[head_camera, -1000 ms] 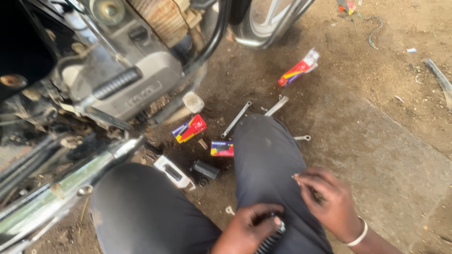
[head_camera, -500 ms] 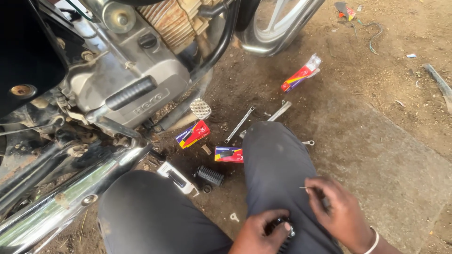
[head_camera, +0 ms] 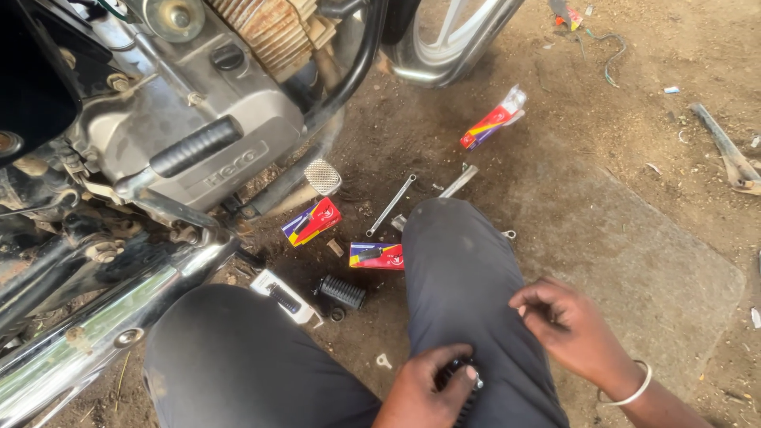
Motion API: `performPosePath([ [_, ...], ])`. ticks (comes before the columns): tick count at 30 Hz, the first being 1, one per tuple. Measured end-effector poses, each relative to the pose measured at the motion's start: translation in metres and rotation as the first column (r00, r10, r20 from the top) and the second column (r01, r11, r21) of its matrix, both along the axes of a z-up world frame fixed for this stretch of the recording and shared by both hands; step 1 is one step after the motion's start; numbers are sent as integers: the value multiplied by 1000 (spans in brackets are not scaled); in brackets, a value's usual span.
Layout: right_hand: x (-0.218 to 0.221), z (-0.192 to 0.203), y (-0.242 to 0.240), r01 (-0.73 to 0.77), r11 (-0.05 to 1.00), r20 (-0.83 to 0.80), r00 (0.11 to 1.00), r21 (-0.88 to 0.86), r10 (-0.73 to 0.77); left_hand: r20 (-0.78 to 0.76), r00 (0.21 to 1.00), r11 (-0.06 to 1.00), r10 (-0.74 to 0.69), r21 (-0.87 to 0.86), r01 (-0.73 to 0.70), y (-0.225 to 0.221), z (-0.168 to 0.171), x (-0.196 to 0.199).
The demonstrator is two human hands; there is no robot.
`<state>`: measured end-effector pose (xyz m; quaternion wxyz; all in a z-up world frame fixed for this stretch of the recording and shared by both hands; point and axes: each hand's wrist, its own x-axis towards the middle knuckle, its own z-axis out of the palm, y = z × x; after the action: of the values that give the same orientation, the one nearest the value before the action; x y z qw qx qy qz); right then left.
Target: Replacing the rubber grip on a motorcycle footrest bracket.
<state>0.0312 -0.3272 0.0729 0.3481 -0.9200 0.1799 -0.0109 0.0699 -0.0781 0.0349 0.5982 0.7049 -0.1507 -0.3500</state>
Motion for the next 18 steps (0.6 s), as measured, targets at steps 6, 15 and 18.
performPosePath([
  [6,-2,-7,-14,5,982,-125,992,191,19,-24,1000,1000,-1,13,1,1,3,0],
  [15,-8,-12,-15,53,945,-151,989,322,-4,-45,999,1000,9,10,-9,3,1,-3],
  [18,-9,-5,-4,-16,985,-47,999,170,24,20,1000,1000,21,-11,-21,4,-2,-4],
])
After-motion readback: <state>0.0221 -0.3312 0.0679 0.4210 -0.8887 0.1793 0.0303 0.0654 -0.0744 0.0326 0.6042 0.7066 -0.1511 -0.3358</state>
